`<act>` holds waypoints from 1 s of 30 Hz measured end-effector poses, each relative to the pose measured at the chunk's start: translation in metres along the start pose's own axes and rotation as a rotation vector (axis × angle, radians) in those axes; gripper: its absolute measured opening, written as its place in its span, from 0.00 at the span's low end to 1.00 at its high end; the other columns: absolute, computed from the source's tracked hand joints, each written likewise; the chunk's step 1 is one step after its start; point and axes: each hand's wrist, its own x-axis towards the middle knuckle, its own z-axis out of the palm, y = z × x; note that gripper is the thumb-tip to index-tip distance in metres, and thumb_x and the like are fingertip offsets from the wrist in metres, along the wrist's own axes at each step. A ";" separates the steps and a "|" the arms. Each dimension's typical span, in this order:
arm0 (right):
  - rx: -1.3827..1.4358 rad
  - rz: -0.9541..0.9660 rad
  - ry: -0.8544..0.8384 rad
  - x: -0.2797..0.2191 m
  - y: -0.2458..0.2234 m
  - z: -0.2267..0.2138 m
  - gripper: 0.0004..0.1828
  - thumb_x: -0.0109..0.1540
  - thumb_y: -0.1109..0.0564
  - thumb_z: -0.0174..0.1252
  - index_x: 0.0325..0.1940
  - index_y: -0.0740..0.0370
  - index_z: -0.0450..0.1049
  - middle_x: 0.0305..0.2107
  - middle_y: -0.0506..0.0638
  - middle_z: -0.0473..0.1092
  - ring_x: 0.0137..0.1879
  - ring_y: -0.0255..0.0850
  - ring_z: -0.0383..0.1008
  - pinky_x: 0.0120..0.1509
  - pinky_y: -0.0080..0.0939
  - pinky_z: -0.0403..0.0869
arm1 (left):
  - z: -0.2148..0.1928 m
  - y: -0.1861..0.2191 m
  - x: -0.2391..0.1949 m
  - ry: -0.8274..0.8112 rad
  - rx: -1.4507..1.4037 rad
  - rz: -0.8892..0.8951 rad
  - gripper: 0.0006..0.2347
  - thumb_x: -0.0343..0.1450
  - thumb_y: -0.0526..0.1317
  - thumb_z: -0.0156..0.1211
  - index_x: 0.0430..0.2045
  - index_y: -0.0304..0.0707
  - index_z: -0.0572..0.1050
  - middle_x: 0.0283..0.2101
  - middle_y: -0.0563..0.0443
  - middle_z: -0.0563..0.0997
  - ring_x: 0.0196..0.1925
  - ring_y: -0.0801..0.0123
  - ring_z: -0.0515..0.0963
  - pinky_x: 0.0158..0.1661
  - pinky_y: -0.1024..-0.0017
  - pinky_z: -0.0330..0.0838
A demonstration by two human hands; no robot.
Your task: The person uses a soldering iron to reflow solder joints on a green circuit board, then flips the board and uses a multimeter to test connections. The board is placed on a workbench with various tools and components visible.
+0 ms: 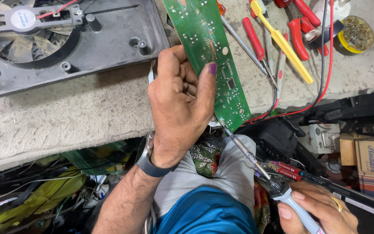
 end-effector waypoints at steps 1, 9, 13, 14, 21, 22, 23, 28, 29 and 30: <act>-0.001 0.003 -0.003 0.000 0.001 -0.001 0.14 0.54 0.57 0.68 0.38 0.66 0.73 0.31 0.62 0.76 0.42 0.50 0.83 0.54 0.50 0.81 | 0.000 0.000 0.000 -0.001 -0.002 -0.002 0.09 0.79 0.29 0.63 0.49 0.27 0.68 0.22 0.59 0.72 0.22 0.90 0.69 0.22 0.87 0.63; 0.047 0.004 -0.008 -0.003 0.005 -0.002 0.14 0.54 0.57 0.68 0.38 0.67 0.73 0.29 0.61 0.76 0.41 0.50 0.83 0.50 0.48 0.81 | -0.001 0.001 0.001 -0.019 -0.038 -0.003 0.09 0.80 0.29 0.62 0.49 0.26 0.68 0.25 0.59 0.76 0.23 0.90 0.70 0.22 0.88 0.63; 0.076 0.007 -0.021 -0.002 0.006 -0.003 0.15 0.54 0.57 0.69 0.38 0.67 0.73 0.27 0.60 0.76 0.40 0.49 0.83 0.51 0.49 0.82 | -0.001 -0.001 0.001 -0.022 -0.036 0.004 0.09 0.80 0.29 0.62 0.49 0.26 0.68 0.25 0.58 0.75 0.23 0.90 0.70 0.22 0.88 0.62; 0.071 0.003 -0.021 -0.002 0.006 -0.003 0.15 0.54 0.57 0.69 0.38 0.67 0.73 0.27 0.60 0.76 0.40 0.50 0.83 0.51 0.50 0.82 | -0.001 -0.001 0.001 -0.022 -0.026 0.011 0.09 0.80 0.29 0.62 0.49 0.26 0.68 0.25 0.58 0.75 0.23 0.90 0.70 0.22 0.88 0.61; 0.049 -0.019 -0.025 -0.002 0.008 -0.003 0.15 0.53 0.57 0.68 0.38 0.67 0.73 0.28 0.62 0.76 0.40 0.51 0.83 0.51 0.51 0.81 | -0.001 -0.001 0.000 -0.019 -0.009 0.005 0.09 0.80 0.29 0.62 0.50 0.26 0.68 0.24 0.59 0.75 0.23 0.90 0.69 0.23 0.88 0.61; 0.046 -0.014 -0.029 -0.002 0.008 -0.003 0.15 0.54 0.57 0.68 0.38 0.67 0.73 0.29 0.62 0.76 0.40 0.51 0.83 0.51 0.51 0.81 | -0.001 -0.001 0.000 -0.018 -0.003 -0.003 0.09 0.80 0.29 0.63 0.50 0.26 0.68 0.24 0.59 0.75 0.23 0.90 0.69 0.23 0.88 0.61; 0.061 -0.020 -0.026 -0.001 0.008 -0.002 0.15 0.54 0.57 0.68 0.38 0.67 0.73 0.29 0.62 0.76 0.40 0.50 0.83 0.51 0.51 0.82 | -0.001 0.000 0.000 -0.017 -0.001 -0.007 0.09 0.80 0.29 0.63 0.50 0.26 0.68 0.24 0.59 0.75 0.23 0.90 0.69 0.23 0.88 0.61; 0.053 -0.018 -0.002 0.001 0.006 0.000 0.15 0.54 0.58 0.68 0.39 0.67 0.73 0.30 0.63 0.76 0.41 0.51 0.83 0.52 0.53 0.82 | -0.001 0.000 0.001 -0.017 0.008 -0.015 0.10 0.80 0.30 0.63 0.51 0.27 0.68 0.24 0.59 0.75 0.23 0.90 0.70 0.23 0.88 0.63; 0.062 -0.014 -0.005 0.002 0.005 0.000 0.15 0.54 0.58 0.68 0.39 0.68 0.73 0.30 0.63 0.76 0.41 0.51 0.83 0.52 0.53 0.82 | -0.001 0.000 0.002 -0.018 0.010 -0.013 0.10 0.80 0.30 0.63 0.52 0.27 0.68 0.24 0.59 0.76 0.23 0.90 0.70 0.23 0.88 0.63; 0.072 -0.010 -0.007 0.003 0.004 0.000 0.15 0.54 0.58 0.68 0.39 0.68 0.73 0.30 0.62 0.76 0.41 0.51 0.83 0.51 0.52 0.82 | -0.001 0.000 0.002 -0.018 0.012 -0.011 0.11 0.80 0.30 0.63 0.52 0.27 0.69 0.24 0.59 0.76 0.23 0.90 0.71 0.23 0.88 0.63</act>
